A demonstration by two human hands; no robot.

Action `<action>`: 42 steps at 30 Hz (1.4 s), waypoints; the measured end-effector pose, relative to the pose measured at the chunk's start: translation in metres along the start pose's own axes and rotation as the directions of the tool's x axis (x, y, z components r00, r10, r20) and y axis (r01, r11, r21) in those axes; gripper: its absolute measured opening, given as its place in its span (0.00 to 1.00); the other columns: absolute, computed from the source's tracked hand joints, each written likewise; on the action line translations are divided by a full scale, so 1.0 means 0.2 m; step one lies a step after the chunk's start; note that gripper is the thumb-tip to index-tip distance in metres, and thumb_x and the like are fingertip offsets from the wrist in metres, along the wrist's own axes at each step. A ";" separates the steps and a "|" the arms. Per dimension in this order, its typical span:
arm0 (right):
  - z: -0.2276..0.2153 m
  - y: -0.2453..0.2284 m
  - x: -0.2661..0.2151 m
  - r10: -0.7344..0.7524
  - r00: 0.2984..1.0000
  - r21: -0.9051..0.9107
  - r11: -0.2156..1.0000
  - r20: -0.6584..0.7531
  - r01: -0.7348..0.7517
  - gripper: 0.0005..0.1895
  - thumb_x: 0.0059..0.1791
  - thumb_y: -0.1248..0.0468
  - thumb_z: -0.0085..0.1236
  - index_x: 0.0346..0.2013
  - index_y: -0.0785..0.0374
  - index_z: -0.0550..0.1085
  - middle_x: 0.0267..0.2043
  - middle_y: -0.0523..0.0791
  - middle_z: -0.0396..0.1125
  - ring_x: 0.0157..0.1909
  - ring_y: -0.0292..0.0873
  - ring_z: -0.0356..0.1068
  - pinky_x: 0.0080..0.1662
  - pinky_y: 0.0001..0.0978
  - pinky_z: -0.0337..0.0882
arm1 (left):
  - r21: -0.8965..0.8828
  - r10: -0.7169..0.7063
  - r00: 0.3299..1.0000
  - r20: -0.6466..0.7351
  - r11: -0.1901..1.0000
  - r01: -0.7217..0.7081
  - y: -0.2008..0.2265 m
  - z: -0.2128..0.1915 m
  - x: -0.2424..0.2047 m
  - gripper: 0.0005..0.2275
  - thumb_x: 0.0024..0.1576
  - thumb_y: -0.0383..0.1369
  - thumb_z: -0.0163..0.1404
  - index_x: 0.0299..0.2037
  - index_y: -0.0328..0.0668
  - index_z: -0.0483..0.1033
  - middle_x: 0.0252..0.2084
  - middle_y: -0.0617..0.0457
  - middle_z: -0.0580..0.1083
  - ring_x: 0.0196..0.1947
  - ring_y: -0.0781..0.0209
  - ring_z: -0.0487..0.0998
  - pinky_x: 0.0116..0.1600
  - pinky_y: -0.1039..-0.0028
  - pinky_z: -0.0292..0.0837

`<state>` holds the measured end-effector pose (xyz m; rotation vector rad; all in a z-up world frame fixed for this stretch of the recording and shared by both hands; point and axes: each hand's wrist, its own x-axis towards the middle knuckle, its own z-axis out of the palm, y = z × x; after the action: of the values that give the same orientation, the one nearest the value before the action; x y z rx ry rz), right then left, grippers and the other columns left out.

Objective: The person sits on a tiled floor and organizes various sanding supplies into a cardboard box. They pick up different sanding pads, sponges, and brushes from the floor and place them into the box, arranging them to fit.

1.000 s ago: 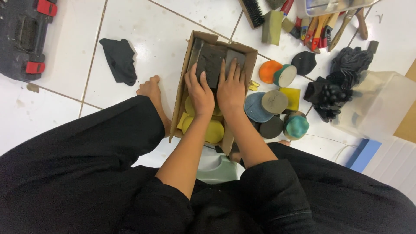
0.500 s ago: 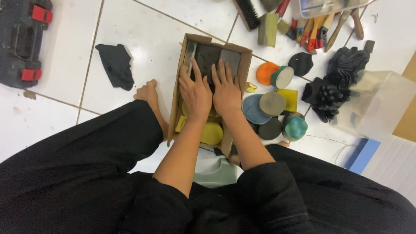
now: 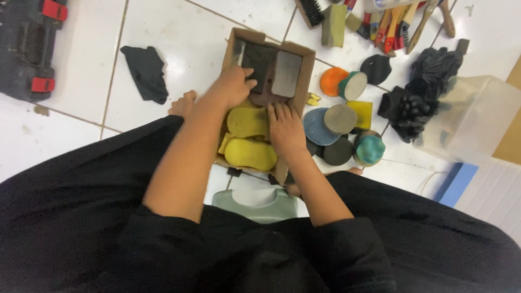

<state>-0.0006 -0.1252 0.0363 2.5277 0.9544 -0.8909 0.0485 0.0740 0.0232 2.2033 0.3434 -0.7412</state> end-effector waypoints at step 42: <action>-0.29 0.11 0.06 0.200 0.921 0.170 0.974 -0.334 -0.150 0.39 0.52 0.72 0.40 0.72 0.75 0.34 0.77 0.60 0.28 0.78 0.59 0.28 0.74 0.52 0.37 | 0.195 0.393 0.887 -0.244 0.915 -0.352 0.07 0.05 -0.28 0.25 0.60 0.20 0.38 0.70 0.39 0.55 0.74 0.42 0.49 0.72 0.42 0.54 0.66 0.54 0.62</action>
<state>0.0464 -0.1083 0.0738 2.9038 0.7608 -0.4785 0.0051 0.0567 0.0596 2.4187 -0.0078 -0.2494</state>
